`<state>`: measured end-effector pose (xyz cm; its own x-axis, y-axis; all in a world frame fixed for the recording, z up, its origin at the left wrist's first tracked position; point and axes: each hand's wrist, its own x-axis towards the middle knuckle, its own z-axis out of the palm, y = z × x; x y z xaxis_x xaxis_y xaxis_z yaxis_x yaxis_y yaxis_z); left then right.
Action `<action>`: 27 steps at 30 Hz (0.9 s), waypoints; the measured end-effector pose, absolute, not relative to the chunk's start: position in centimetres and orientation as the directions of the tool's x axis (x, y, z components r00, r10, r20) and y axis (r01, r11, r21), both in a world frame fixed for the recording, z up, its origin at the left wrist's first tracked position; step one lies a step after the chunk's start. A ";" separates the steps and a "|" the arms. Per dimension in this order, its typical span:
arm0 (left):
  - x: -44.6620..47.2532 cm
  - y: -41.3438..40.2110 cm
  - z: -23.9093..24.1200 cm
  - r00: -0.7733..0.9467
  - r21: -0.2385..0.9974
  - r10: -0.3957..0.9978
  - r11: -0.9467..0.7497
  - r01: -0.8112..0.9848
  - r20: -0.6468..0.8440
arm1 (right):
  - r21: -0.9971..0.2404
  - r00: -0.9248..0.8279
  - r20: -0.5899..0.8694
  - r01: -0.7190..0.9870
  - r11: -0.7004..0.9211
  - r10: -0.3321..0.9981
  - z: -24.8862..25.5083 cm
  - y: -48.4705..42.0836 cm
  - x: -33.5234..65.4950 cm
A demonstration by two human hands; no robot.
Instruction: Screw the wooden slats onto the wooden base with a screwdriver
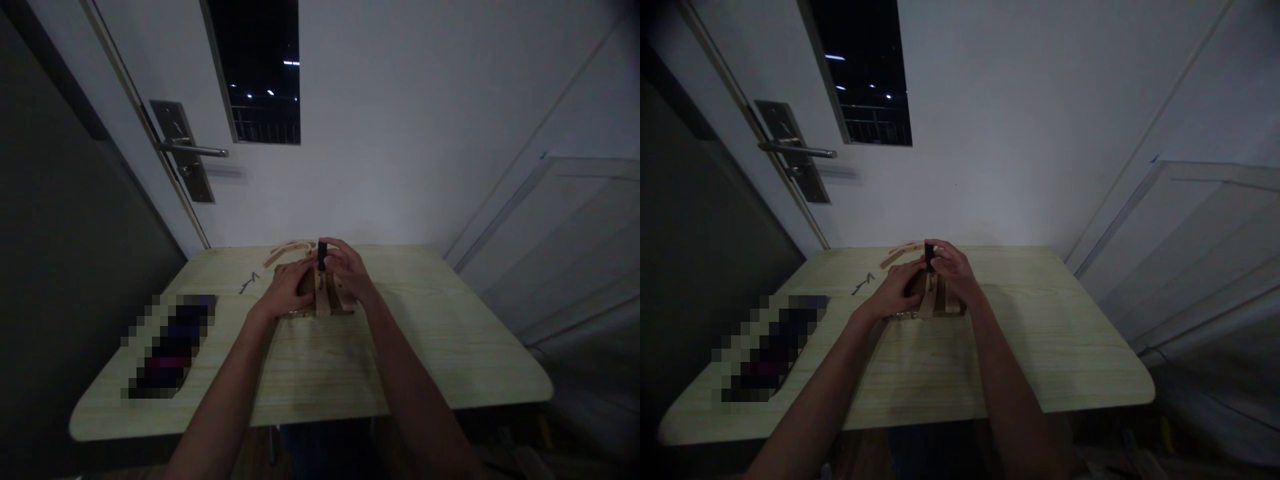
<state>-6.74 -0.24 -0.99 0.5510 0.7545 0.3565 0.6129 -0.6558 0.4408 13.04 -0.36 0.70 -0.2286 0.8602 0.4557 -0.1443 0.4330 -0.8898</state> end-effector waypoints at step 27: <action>-6.8 -0.2 -1.1 0.569 0.451 0.727 -0.685 0.572 0.384 | -0.866 -0.202 0.500 -0.115 0.487 0.842 1.1 -0.6 13.0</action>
<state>-6.82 -0.20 -1.15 0.5690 0.7274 0.3836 0.5718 -0.6852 0.4512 13.00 -0.55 1.14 -0.2021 0.8419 0.5004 -0.1148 0.4871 -0.8658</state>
